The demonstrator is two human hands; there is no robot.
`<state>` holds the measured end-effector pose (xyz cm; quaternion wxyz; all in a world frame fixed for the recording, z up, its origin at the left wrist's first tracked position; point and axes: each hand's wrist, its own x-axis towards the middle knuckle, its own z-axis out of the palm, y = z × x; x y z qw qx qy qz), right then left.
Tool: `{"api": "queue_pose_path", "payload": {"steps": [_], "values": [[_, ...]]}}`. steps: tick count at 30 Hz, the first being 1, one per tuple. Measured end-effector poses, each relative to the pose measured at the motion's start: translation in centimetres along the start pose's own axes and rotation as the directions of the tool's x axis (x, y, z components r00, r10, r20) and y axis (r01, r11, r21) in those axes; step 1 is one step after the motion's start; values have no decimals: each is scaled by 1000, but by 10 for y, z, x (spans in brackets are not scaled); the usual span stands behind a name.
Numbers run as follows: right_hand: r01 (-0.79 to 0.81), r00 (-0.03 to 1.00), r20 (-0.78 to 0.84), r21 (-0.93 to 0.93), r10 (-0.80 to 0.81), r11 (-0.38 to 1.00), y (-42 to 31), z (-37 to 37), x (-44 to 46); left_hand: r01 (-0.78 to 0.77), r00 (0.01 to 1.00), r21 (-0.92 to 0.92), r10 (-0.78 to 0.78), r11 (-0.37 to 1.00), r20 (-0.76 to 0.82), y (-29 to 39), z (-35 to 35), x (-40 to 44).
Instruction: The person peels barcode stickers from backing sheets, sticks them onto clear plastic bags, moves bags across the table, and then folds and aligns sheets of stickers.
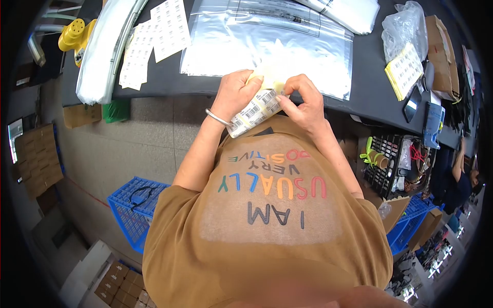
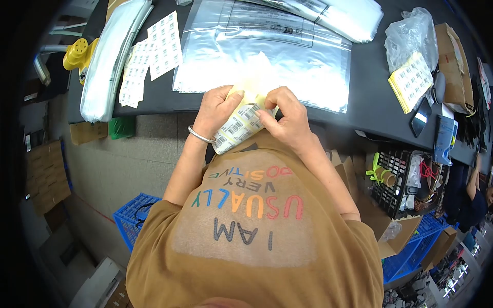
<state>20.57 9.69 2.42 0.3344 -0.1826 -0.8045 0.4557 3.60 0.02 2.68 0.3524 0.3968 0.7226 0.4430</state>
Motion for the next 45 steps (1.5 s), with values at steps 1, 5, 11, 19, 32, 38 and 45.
{"api": "queue_pose_path", "payload": {"steps": [1,5,11,19,32,38,45], "values": [[-1,1000,-5,-6,1,1000,1,2,0,8,999,48,-10,999,32,-2,-1,1],[141,990,46,-229,-134,963,9,7,1,-11,994,134,-3,991,109,4,1,4],[304,952,117,-239,-284,922,1,0,-3,106,982,105,-121,989,148,-30,-3,26],[-248,866,-421,107,270,963,53,-78,32,-137,978,344,71,929,196,-10,11,25],[-210,966,-226,-393,127,895,163,-96,76,-516,829,568,540,641,144,-58,41,19],[-204,967,-227,-424,114,882,163,-93,73,-518,821,571,558,637,122,-51,41,19],[-104,984,-179,-553,4,827,166,-88,72,-523,813,562,573,641,103,-54,41,19]]}}
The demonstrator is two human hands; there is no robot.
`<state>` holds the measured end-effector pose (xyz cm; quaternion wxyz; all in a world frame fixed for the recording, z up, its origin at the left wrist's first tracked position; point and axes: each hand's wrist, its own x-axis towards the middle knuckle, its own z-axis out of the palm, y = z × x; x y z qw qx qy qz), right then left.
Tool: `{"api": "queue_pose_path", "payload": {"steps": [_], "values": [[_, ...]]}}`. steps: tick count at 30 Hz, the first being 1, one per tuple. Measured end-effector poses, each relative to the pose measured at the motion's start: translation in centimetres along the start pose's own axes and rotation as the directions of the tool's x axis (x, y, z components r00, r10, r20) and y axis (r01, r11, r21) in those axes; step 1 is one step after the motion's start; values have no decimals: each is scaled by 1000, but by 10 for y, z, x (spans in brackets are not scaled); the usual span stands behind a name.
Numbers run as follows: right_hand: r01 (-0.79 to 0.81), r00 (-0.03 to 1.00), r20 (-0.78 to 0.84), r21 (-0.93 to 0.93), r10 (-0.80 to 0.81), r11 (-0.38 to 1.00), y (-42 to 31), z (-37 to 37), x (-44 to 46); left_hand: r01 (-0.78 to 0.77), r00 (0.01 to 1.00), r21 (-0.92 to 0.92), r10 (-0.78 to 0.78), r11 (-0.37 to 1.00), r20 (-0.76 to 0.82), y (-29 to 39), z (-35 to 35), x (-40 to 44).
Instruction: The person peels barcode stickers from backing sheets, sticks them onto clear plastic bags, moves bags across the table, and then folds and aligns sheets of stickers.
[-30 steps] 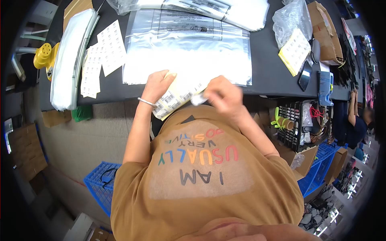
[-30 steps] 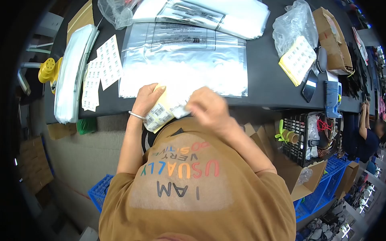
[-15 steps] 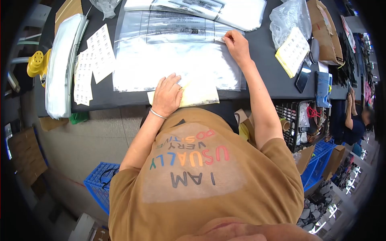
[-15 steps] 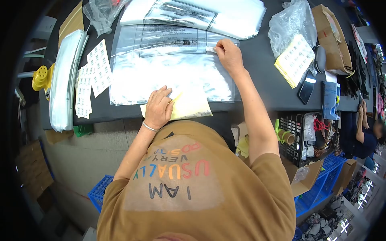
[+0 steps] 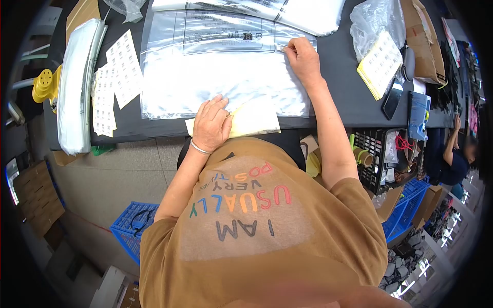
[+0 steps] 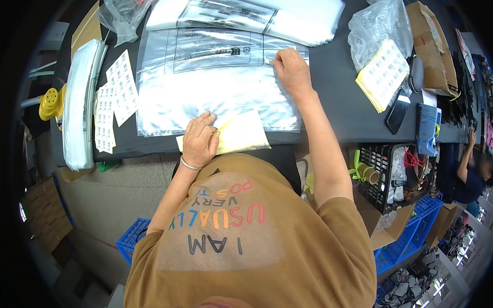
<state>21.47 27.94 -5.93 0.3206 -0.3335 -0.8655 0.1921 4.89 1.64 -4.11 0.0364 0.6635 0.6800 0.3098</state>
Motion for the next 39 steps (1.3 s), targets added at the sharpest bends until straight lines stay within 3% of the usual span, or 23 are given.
{"api": "queue_pose_path", "payload": {"steps": [6,10,12,15,20,23,25,27,29,31,33,39], "values": [[52,998,-26,-174,-58,983,-1,2,-2,-4,1000,2,4,1000,-7,0,1,0],[43,998,-38,-185,-51,982,-1,1,-1,-34,999,19,34,999,-6,1,-1,2],[-96,995,-21,-218,94,971,-4,1,1,-25,1000,21,25,999,-7,1,0,2],[-179,984,-63,-251,169,951,-1,7,8,-21,1000,18,21,1000,-17,1,2,2],[-200,979,-25,-317,203,927,10,6,11,-36,997,10,36,999,-68,-2,4,2],[-187,976,56,-288,211,939,3,1,9,-15,997,-115,6,993,-73,-1,4,3],[21,990,144,-157,1,987,-23,-5,-6,-54,995,-128,43,990,-87,-3,4,-1],[199,936,276,94,-217,976,-63,-12,-30,-102,994,-169,93,980,-64,3,-4,-7],[349,882,285,136,-374,927,-83,-4,-52,-110,991,-209,91,972,-98,16,-7,-18],[340,903,224,147,-366,929,-86,1,-55,-129,989,-216,111,968,-93,20,-14,-22],[78,981,175,76,-90,994,-71,14,-58,-104,994,-205,95,973,-54,20,-21,-29],[-60,981,189,78,44,995,-62,24,-35,-135,991,-190,132,972,-32,19,-29,-38]]}}
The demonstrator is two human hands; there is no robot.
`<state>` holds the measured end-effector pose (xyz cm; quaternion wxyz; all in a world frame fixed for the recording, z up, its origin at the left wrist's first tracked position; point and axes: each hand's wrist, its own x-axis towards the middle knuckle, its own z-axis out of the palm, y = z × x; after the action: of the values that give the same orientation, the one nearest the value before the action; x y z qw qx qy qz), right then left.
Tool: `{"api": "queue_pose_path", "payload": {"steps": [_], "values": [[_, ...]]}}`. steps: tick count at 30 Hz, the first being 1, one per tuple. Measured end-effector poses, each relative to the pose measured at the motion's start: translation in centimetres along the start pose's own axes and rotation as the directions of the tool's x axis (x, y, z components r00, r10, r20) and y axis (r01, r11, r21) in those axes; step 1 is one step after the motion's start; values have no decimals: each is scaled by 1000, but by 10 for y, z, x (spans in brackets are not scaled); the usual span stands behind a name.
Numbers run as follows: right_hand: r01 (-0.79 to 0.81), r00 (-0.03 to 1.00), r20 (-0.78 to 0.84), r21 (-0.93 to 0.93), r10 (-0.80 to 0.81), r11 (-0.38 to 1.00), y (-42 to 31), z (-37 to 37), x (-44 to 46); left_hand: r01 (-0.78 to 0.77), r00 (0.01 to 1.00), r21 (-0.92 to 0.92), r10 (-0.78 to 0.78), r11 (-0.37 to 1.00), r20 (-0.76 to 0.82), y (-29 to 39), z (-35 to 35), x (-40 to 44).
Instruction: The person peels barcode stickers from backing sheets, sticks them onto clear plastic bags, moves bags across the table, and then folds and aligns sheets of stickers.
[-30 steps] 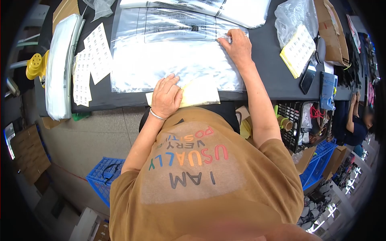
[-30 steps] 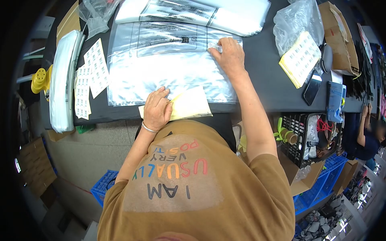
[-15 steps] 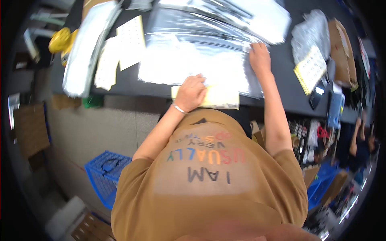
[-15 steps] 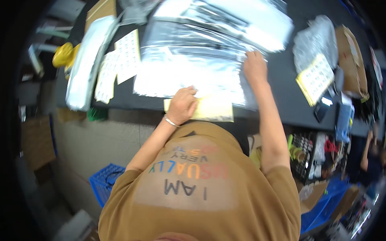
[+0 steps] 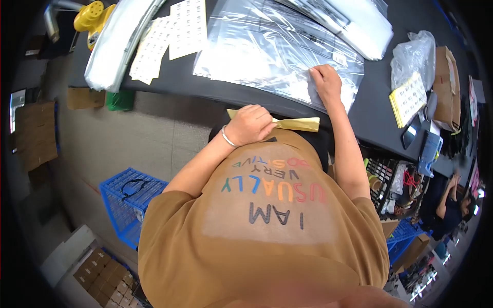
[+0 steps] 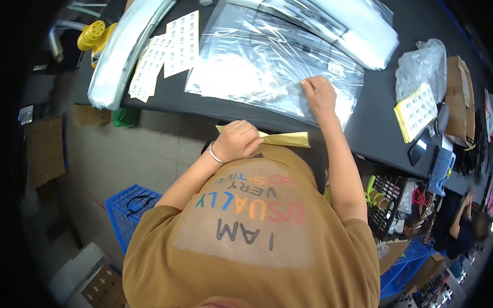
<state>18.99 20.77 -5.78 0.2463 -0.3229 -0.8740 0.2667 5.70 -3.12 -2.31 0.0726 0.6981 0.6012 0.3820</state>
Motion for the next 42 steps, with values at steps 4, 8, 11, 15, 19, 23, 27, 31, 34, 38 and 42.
{"api": "queue_pose_path", "payload": {"steps": [4,8,11,15,19,23,27,31,34,38,42], "values": [[-96,994,44,-28,97,995,-3,-1,7,29,1000,10,-29,1000,8,0,-1,2],[-307,945,142,67,295,949,-4,-8,19,-18,999,88,16,996,30,-3,5,19],[-364,931,119,205,346,909,-5,-12,23,83,995,209,-93,974,38,-14,15,26],[-86,996,5,205,87,975,-15,-25,37,183,982,250,-190,951,4,-30,24,22],[95,990,-102,1,-94,995,-2,-51,98,191,981,249,-195,950,-9,-28,24,23],[-6,984,-174,-211,-31,978,61,-64,200,216,975,264,-221,940,-9,-27,24,21],[-122,987,-139,-354,77,927,124,-62,282,239,968,265,-252,934,13,-27,23,22],[-209,977,-144,-531,156,821,147,-44,294,252,964,279,-267,927,16,-25,24,22],[-228,973,-152,-565,171,793,153,-37,306,268,959,279,-282,922,10,-24,25,24],[-176,983,-147,-608,109,774,165,-52,308,246,967,279,-257,928,0,-25,22,25],[8,992,-95,-589,-79,808,139,-82,291,248,968,266,-247,931,-38,-25,24,23]]}}
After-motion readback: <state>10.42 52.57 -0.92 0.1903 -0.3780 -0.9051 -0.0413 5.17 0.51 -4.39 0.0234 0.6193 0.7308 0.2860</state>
